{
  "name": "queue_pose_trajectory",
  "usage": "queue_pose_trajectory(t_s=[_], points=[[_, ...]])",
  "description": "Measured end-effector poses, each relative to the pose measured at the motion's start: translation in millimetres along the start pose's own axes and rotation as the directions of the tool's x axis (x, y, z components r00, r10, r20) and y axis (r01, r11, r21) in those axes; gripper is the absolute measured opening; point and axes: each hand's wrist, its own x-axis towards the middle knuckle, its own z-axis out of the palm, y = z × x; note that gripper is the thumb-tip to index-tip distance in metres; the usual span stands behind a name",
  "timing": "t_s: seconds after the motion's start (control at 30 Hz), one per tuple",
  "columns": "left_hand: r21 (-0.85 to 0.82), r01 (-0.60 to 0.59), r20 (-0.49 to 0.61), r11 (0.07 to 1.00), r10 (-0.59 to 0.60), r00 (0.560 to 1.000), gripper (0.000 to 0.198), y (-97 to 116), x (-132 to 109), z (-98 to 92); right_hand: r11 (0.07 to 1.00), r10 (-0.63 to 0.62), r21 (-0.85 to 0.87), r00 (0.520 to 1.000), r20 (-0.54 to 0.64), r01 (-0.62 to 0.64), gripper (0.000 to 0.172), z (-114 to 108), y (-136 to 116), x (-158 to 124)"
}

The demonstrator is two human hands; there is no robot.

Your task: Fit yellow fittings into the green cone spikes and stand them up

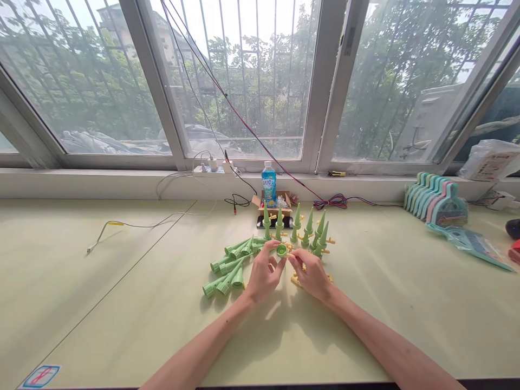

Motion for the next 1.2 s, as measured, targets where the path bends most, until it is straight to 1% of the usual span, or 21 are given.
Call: queue_pose_trajectory(t_s=[0.1, 0.23, 0.37, 0.43, 0.5, 0.6, 0.7, 1.03, 1.2], points=[[-0.066, 0.049, -0.006, 0.997, -0.050, 0.999, 0.035, -0.6, 1.6, 0.2, 1.000, 0.002, 0.007, 1.000, -0.020, -0.002, 0.029, -0.1, 0.7, 0.5], [-0.255, 0.143, 0.008, 0.956, -0.146, 0.989, 0.033, -3.2, 6.4, 0.3, 1.000, -0.005, 0.030, 0.999, -0.043, 0.007, 0.030, -1.0, -0.4, 1.9], [-0.424, 0.295, 0.076, 0.856, -0.291, 0.954, 0.042, -3.8, 10.4, -1.5, 0.999, -0.036, 0.007, 0.999, -0.031, 0.037, 0.030, -2.7, -3.4, 3.0], [-0.448, 0.359, 0.120, 0.819, -0.344, 0.931, 0.046, -3.0, 11.0, -2.8, 0.998, -0.060, -0.014, 0.998, -0.007, 0.060, 0.031, -3.5, -4.7, 2.9], [-0.443, 0.401, 0.170, 0.802, -0.364, 0.916, 0.047, -2.1, 11.0, -3.9, 0.997, -0.073, -0.023, 0.997, 0.021, 0.073, 0.030, -4.0, -5.2, 2.5], [-0.435, 0.417, 0.224, 0.798, -0.353, 0.908, 0.044, -1.6, 10.4, -4.4, 0.997, -0.074, -0.015, 0.996, 0.043, 0.075, 0.028, -3.8, -4.3, 1.8], [-0.418, 0.417, 0.241, 0.807, -0.344, 0.908, 0.041, -2.3, 10.2, -4.4, 0.997, -0.078, -0.005, 0.996, 0.044, 0.079, 0.026, -3.4, -2.3, 1.6], [-0.419, 0.395, 0.254, 0.818, -0.312, 0.915, 0.036, -2.6, 10.3, -5.0, 0.997, -0.080, 0.025, 0.996, 0.030, 0.079, 0.024, -2.4, 0.5, 1.4], [-0.407, 0.377, 0.243, 0.832, -0.299, 0.923, 0.035, -3.0, 9.7, -5.0, 0.997, -0.070, 0.026, 0.997, 0.025, 0.069, 0.023, -2.5, 0.8, 2.0]])
